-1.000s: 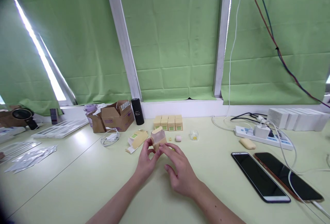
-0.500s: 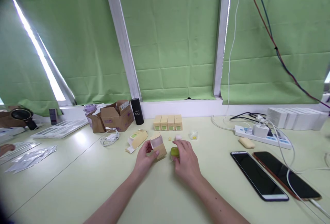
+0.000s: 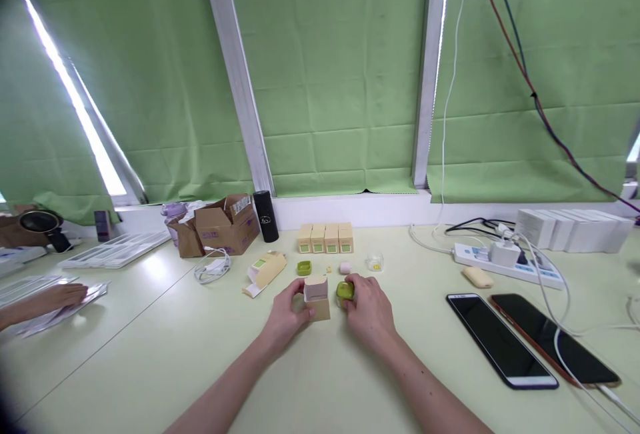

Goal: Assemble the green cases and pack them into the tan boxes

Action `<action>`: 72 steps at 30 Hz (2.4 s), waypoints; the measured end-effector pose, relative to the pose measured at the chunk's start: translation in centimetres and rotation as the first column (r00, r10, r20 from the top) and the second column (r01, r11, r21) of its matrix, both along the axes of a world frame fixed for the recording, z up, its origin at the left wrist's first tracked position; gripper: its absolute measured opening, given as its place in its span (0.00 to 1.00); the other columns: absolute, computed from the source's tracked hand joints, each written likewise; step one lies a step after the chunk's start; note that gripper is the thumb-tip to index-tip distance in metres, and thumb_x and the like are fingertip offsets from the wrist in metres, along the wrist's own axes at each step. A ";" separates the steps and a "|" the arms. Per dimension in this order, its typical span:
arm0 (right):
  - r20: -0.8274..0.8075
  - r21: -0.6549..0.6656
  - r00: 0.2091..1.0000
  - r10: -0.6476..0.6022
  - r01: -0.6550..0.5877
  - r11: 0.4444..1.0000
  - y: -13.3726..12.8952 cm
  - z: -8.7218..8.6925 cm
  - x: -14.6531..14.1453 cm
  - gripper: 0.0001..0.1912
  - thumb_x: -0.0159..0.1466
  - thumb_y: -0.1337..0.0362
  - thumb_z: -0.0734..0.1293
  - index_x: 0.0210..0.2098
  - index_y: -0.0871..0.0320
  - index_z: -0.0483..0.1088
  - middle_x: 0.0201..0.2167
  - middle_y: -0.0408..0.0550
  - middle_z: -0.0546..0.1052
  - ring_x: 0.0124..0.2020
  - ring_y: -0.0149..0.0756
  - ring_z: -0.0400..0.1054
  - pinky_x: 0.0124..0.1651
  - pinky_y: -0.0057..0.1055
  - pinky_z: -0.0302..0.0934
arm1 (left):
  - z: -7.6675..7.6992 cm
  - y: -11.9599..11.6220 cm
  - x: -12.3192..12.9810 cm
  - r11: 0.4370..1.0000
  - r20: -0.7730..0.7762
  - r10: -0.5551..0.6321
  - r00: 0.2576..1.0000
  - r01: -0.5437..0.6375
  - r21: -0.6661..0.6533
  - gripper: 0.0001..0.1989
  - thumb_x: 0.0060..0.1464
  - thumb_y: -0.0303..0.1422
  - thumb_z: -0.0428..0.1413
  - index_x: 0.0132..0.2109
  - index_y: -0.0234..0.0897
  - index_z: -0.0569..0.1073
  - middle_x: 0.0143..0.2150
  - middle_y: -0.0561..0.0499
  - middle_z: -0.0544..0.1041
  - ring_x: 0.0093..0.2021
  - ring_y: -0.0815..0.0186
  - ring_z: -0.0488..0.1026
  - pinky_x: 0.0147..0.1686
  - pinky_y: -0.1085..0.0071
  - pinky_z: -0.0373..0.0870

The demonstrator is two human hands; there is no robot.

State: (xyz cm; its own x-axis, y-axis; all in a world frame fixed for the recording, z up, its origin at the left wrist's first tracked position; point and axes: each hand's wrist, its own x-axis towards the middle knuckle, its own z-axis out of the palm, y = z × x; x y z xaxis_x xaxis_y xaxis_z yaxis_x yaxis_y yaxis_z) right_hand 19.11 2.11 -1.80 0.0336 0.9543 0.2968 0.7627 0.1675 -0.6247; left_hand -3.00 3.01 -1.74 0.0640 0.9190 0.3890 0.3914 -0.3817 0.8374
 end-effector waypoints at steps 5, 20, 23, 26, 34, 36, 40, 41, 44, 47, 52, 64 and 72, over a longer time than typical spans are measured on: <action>0.019 -0.019 1.000 -0.005 0.005 1.000 0.1 0.1 0.3 0.18 0.62 0.69 0.68 0.52 0.50 0.72 0.47 0.50 0.78 0.50 0.45 0.72 0.44 0.33 0.63 | -0.1 -0.3 0.2 0.999 -0.038 -0.024 0.999 0.023 -0.023 0.27 0.45 0.31 0.67 0.54 0.43 0.73 0.49 0.44 0.81 0.52 0.48 0.75 0.54 0.52 0.68; 0.041 -0.010 0.999 0.002 -0.001 1.000 -0.1 0.0 0.2 0.17 0.63 0.69 0.67 0.51 0.50 0.71 0.47 0.51 0.78 0.50 0.46 0.72 0.42 0.33 0.61 | 1.5 -1.2 0.6 0.953 -0.029 -0.131 0.991 0.134 0.274 0.12 0.66 0.41 0.55 0.41 0.42 0.80 0.59 0.41 0.71 0.63 0.51 0.69 0.62 0.51 0.68; 0.051 -0.016 0.999 0.000 0.001 1.000 0.0 0.1 0.2 0.18 0.63 0.69 0.67 0.52 0.50 0.71 0.47 0.51 0.77 0.50 0.46 0.72 0.42 0.33 0.61 | 0.9 -0.7 0.6 0.969 -0.047 -0.063 0.997 0.073 0.235 0.12 0.67 0.42 0.54 0.47 0.43 0.80 0.56 0.41 0.76 0.60 0.52 0.73 0.60 0.52 0.70; 0.057 -0.012 0.998 0.002 -0.001 1.000 -0.1 0.2 0.1 0.18 0.63 0.69 0.67 0.52 0.50 0.71 0.46 0.50 0.77 0.49 0.46 0.72 0.41 0.33 0.61 | 0.6 -0.4 0.6 0.975 -0.029 -0.019 0.999 0.025 0.221 0.13 0.67 0.42 0.54 0.48 0.42 0.80 0.52 0.43 0.81 0.55 0.53 0.76 0.58 0.54 0.71; 0.056 -0.027 0.998 0.013 -0.012 1.000 -0.1 0.1 0.1 0.18 0.63 0.70 0.66 0.52 0.51 0.71 0.46 0.51 0.78 0.48 0.45 0.72 0.42 0.33 0.61 | 1.4 -1.0 0.4 0.982 0.069 -0.079 0.994 0.066 0.178 0.16 0.65 0.43 0.56 0.52 0.39 0.79 0.54 0.41 0.81 0.57 0.52 0.76 0.59 0.56 0.70; 0.051 -0.029 0.998 0.029 -0.028 0.999 0.1 -0.1 0.2 0.19 0.63 0.71 0.66 0.53 0.52 0.70 0.46 0.51 0.78 0.47 0.45 0.72 0.42 0.33 0.61 | 1.5 -1.2 0.4 0.985 0.092 -0.095 0.991 0.080 0.153 0.17 0.64 0.43 0.57 0.53 0.38 0.79 0.56 0.41 0.81 0.58 0.52 0.75 0.60 0.56 0.69; 0.033 -0.016 0.998 0.051 -0.050 0.999 0.4 -0.3 0.3 0.19 0.62 0.71 0.66 0.52 0.53 0.71 0.47 0.51 0.78 0.47 0.45 0.73 0.43 0.33 0.62 | 1.5 -1.3 0.3 0.990 0.146 -0.118 0.982 0.105 0.094 0.21 0.62 0.43 0.58 0.56 0.36 0.78 0.58 0.39 0.79 0.58 0.51 0.73 0.60 0.56 0.68; 0.027 -0.007 0.998 0.053 -0.053 0.999 0.4 -0.4 0.3 0.19 0.62 0.71 0.66 0.52 0.53 0.71 0.47 0.51 0.78 0.47 0.45 0.73 0.44 0.33 0.62 | 1.5 -1.3 0.3 0.990 0.160 -0.127 0.979 0.115 0.082 0.22 0.61 0.43 0.59 0.57 0.35 0.78 0.59 0.39 0.79 0.58 0.51 0.73 0.60 0.56 0.68; 0.018 0.024 0.998 0.064 -0.064 0.998 0.5 -0.5 0.4 0.18 0.61 0.71 0.66 0.50 0.53 0.71 0.46 0.51 0.79 0.47 0.46 0.73 0.44 0.34 0.62 | 1.3 -1.4 0.3 0.987 0.203 -0.160 0.966 0.152 0.054 0.24 0.60 0.42 0.61 0.59 0.35 0.77 0.60 0.40 0.79 0.57 0.51 0.73 0.60 0.57 0.68; 0.011 0.037 0.997 0.070 -0.071 0.997 0.6 -0.7 0.5 0.17 0.61 0.72 0.66 0.49 0.53 0.71 0.45 0.50 0.79 0.45 0.46 0.73 0.43 0.35 0.63 | 1.1 -1.2 0.2 0.982 0.247 -0.188 0.951 0.187 0.027 0.26 0.58 0.41 0.62 0.61 0.35 0.77 0.60 0.40 0.78 0.56 0.51 0.72 0.60 0.57 0.67; -0.051 0.123 0.997 0.063 -0.056 0.991 0.9 -1.3 0.6 0.19 0.60 0.71 0.66 0.50 0.53 0.71 0.47 0.50 0.79 0.42 0.45 0.74 0.42 0.36 0.65 | 1.2 -1.0 0.1 0.971 0.328 -0.223 0.918 0.238 -0.005 0.28 0.56 0.37 0.61 0.62 0.34 0.76 0.52 0.42 0.80 0.53 0.53 0.72 0.57 0.59 0.66; -0.571 0.342 0.793 0.212 -0.004 0.940 -0.2 1.3 0.3 0.22 0.67 0.54 0.67 0.58 0.54 0.69 0.53 0.56 0.77 0.50 0.47 0.73 0.41 0.39 0.73 | 0.8 -0.4 0.5 0.950 0.443 -0.219 0.869 0.294 -0.108 0.36 0.41 0.27 0.55 0.60 0.36 0.78 0.46 0.45 0.79 0.49 0.56 0.70 0.52 0.61 0.65; -0.520 0.401 0.756 0.397 -0.194 0.895 -2.6 1.8 -1.8 0.21 0.72 0.54 0.64 0.62 0.51 0.65 0.58 0.55 0.74 0.52 0.45 0.72 0.38 0.32 0.72 | 0.9 -0.7 0.6 0.952 0.399 -0.231 0.887 0.291 -0.097 0.36 0.41 0.27 0.54 0.61 0.39 0.78 0.50 0.46 0.79 0.50 0.56 0.71 0.54 0.61 0.66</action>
